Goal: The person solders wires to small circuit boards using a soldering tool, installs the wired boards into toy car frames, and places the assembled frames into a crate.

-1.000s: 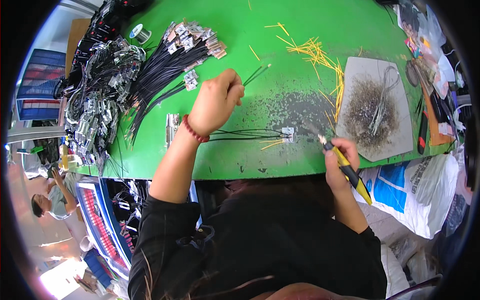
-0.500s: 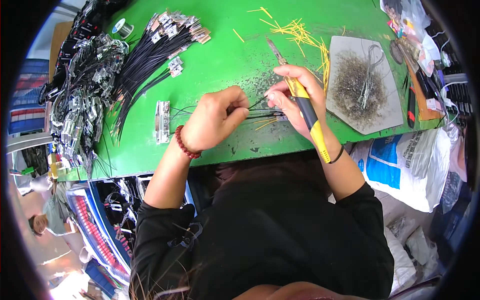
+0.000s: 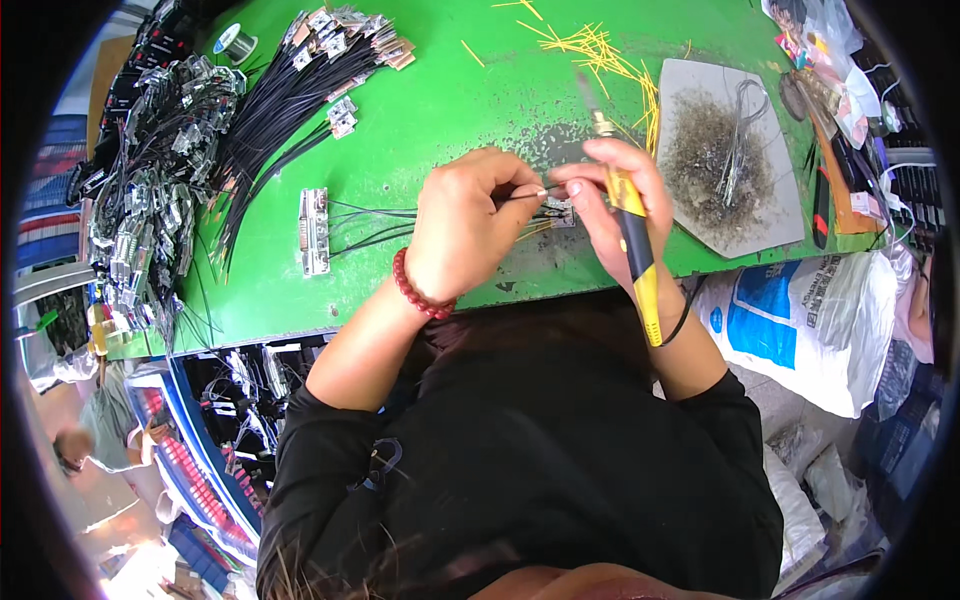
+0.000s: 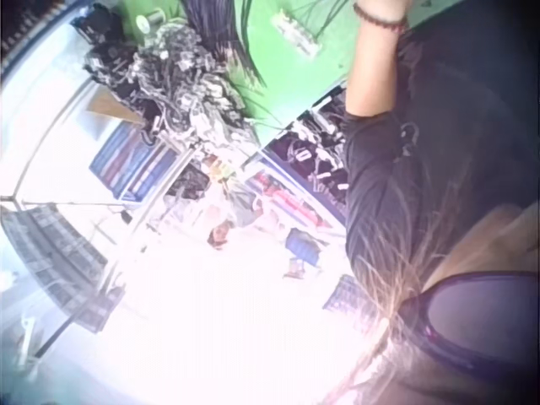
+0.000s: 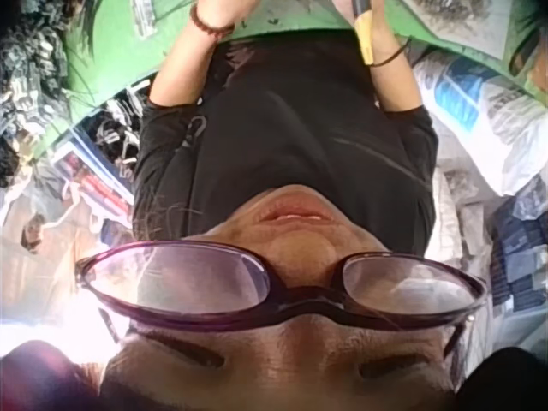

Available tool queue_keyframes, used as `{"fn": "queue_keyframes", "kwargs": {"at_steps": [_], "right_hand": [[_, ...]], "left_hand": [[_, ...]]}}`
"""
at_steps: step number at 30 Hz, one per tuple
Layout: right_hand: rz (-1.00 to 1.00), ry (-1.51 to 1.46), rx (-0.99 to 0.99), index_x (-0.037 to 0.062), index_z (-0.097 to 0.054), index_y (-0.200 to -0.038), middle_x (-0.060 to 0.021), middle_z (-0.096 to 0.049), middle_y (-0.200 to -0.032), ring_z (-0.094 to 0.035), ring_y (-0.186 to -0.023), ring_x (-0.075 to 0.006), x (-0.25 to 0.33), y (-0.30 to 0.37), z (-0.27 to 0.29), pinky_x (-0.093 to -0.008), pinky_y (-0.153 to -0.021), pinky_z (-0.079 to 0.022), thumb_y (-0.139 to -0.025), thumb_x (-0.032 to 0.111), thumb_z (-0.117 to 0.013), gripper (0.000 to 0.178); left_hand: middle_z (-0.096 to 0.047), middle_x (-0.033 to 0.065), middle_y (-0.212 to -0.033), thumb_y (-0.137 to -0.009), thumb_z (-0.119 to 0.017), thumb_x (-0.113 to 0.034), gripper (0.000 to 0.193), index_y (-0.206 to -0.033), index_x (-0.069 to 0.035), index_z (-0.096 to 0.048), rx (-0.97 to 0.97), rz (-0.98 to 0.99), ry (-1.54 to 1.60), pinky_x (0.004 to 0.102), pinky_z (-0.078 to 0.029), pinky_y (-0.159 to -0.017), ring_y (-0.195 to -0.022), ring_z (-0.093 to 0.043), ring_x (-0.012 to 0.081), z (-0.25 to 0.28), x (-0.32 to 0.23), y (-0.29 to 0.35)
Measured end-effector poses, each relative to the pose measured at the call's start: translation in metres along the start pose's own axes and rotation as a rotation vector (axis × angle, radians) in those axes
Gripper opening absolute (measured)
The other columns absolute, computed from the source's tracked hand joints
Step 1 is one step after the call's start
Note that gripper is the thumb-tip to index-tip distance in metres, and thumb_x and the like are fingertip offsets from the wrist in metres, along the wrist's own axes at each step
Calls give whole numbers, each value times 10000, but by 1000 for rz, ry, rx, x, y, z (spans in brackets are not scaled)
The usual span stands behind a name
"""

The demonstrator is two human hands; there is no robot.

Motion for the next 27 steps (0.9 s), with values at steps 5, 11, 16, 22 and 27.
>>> {"fn": "queue_keyframes", "kwargs": {"at_steps": [5,11,16,22,27], "right_hand": [[81,0,19,-23,-500,-1165,-145,-650,-970,-695,-870,-208,6,9,6,-314,-734,-594,-864,-119,-587,328],[-25,-63,-7,-21,-505,-1173,-130,-594,-1041,-688,-901,-204,8,9,4,-285,-694,-591,-867,-103,-595,330],[-149,-103,32,-20,-504,-1181,-118,-580,-1053,-682,-910,-194,12,5,3,-276,-680,-586,-868,-86,-606,336],[-178,143,129,19,-504,-1209,-102,-679,-866,-612,-727,-91,8,0,5,-216,-618,-492,-866,22,-681,386],[-291,5,180,6,-575,-1138,-74,-608,-986,-660,-789,-117,5,-5,11,-228,-661,-516,-838,-22,-676,318]], "left_hand": [[-624,98,-703,-736,-705,-11,68,-757,-26,-642,-96,-28,24,335,-485,-577,-638,-616,256,-6,0,7],[-608,90,-675,-730,-694,-4,77,-729,-31,-623,-107,-75,37,336,-481,-574,-639,-605,247,-10,4,9],[-588,60,-685,-738,-707,33,75,-755,-5,-644,-78,-90,35,266,-441,-534,-602,-558,144,-11,6,12],[-603,85,-682,-735,-723,-18,97,-727,-36,-628,-92,-41,77,337,-467,-550,-628,-592,234,-11,8,12],[-604,85,-693,-744,-732,-34,97,-759,-34,-636,-86,-31,71,341,-470,-574,-640,-592,240,-13,11,12]]}}
Point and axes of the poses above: each hand's wrist, its own y-axis away from the middle knuckle, its own z-axis out of the back of the hand, x = y × z, the point moved 2 cm from there along -y, towards the middle knuckle
